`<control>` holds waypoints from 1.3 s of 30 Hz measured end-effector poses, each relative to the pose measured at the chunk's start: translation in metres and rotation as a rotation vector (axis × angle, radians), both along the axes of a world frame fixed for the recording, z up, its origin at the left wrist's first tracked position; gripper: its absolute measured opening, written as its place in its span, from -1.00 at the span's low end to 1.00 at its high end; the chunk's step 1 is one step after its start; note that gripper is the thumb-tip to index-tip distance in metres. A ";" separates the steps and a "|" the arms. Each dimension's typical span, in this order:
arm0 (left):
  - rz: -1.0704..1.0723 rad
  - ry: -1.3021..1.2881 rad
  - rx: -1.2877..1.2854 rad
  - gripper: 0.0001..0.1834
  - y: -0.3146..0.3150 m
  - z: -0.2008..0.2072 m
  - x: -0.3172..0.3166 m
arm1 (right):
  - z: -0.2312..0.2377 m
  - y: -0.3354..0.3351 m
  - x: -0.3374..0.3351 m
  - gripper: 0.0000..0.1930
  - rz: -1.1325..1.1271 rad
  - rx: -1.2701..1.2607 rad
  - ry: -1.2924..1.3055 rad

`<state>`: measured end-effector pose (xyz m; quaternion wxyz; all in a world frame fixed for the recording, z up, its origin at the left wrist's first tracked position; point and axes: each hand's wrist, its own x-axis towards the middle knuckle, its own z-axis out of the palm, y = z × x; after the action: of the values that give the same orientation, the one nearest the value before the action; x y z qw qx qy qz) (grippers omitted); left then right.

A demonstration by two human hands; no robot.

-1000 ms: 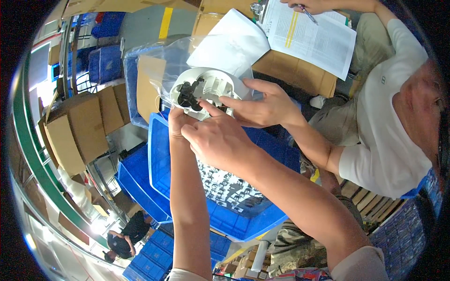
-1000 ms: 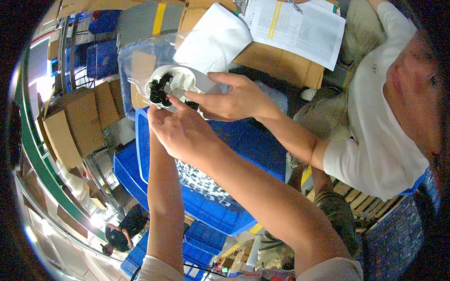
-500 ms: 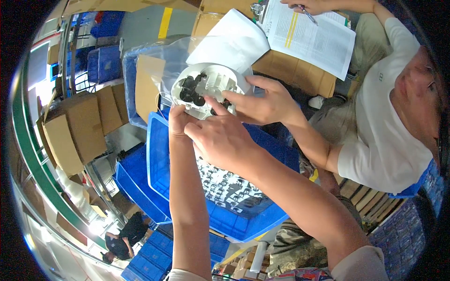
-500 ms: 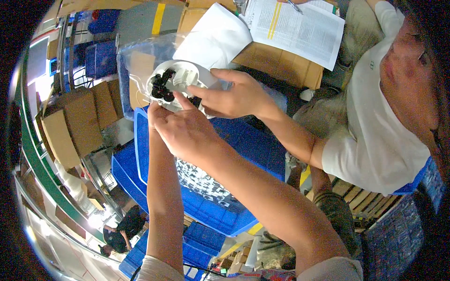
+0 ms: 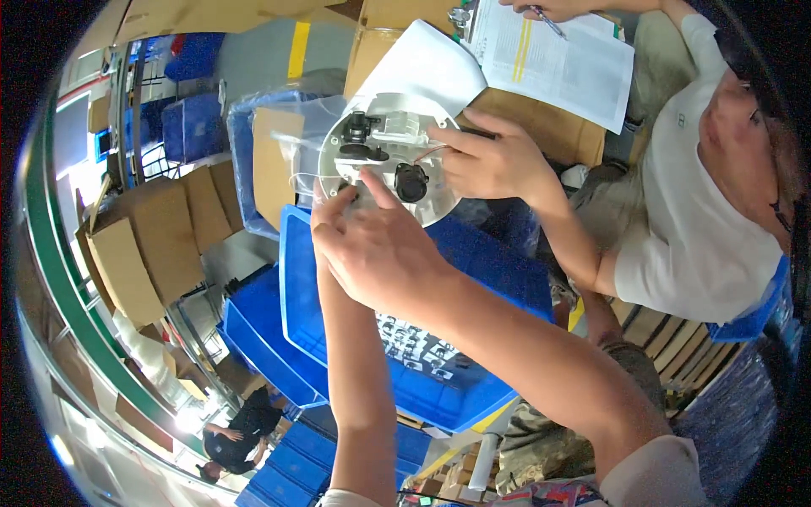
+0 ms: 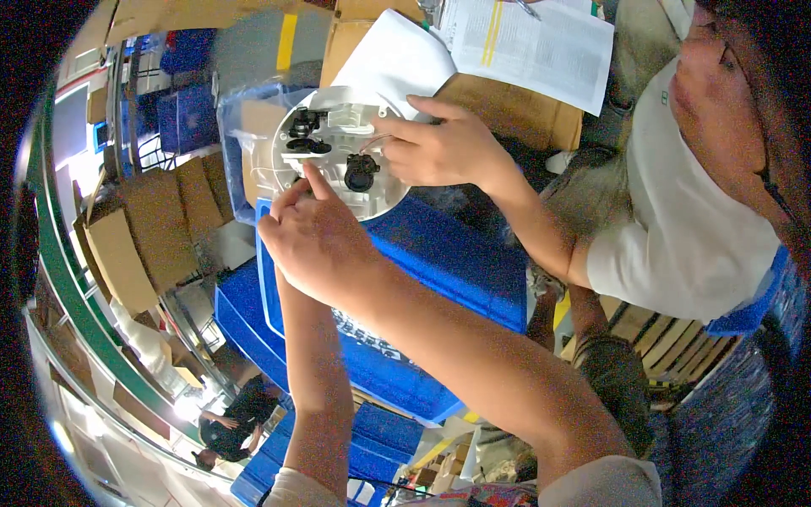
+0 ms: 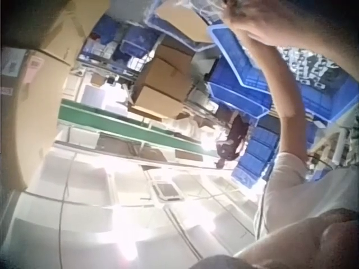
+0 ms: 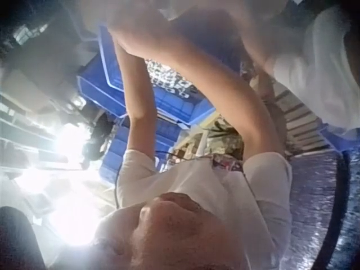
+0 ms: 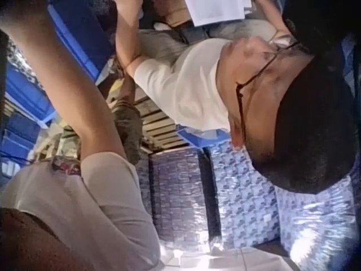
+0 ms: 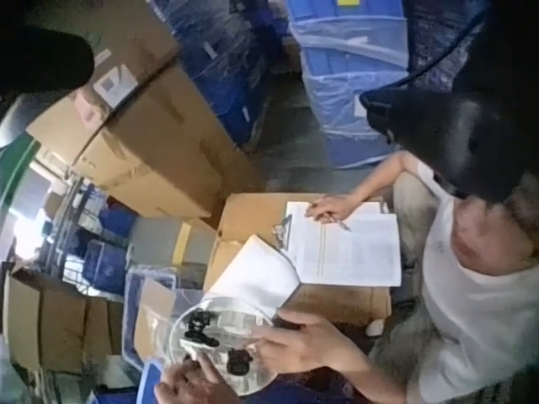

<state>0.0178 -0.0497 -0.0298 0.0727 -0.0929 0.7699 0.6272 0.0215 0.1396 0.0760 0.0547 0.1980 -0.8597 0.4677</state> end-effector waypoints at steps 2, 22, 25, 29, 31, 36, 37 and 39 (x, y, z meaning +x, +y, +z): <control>0.009 0.007 0.033 -0.63 0.009 0.005 -0.001 | 0.003 -0.002 -0.003 -0.88 -0.002 0.020 -0.001; 0.171 0.037 0.364 -0.64 0.073 0.045 0.006 | -0.010 -0.005 -0.017 -0.82 -0.125 0.024 -0.049; 0.213 0.042 0.411 -0.64 0.075 0.049 0.001 | -0.014 -0.011 -0.018 -0.91 -0.187 -0.067 -0.003; 0.265 0.048 0.479 -0.64 0.081 0.055 -0.002 | -0.019 -0.012 -0.018 -0.89 -0.197 -0.072 0.036; 0.290 0.053 0.516 -0.64 0.084 0.059 -0.003 | -0.019 -0.011 -0.017 -0.88 -0.178 -0.038 0.030; 0.346 0.064 0.601 -0.65 0.089 0.071 -0.008 | -0.013 -0.004 -0.016 -0.86 -0.159 0.023 0.020; 0.357 0.065 0.618 -0.65 0.092 0.072 -0.009 | -0.012 0.000 -0.016 -0.86 -0.140 0.013 0.017; 0.378 0.069 0.653 -0.65 0.108 0.072 -0.007 | -0.010 0.001 -0.017 -0.86 -0.122 0.006 0.016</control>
<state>0.0104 0.0579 0.0422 -0.0447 -0.1843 0.5007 0.8446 0.0041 0.1410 0.0656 0.0894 0.1489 -0.8710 0.4595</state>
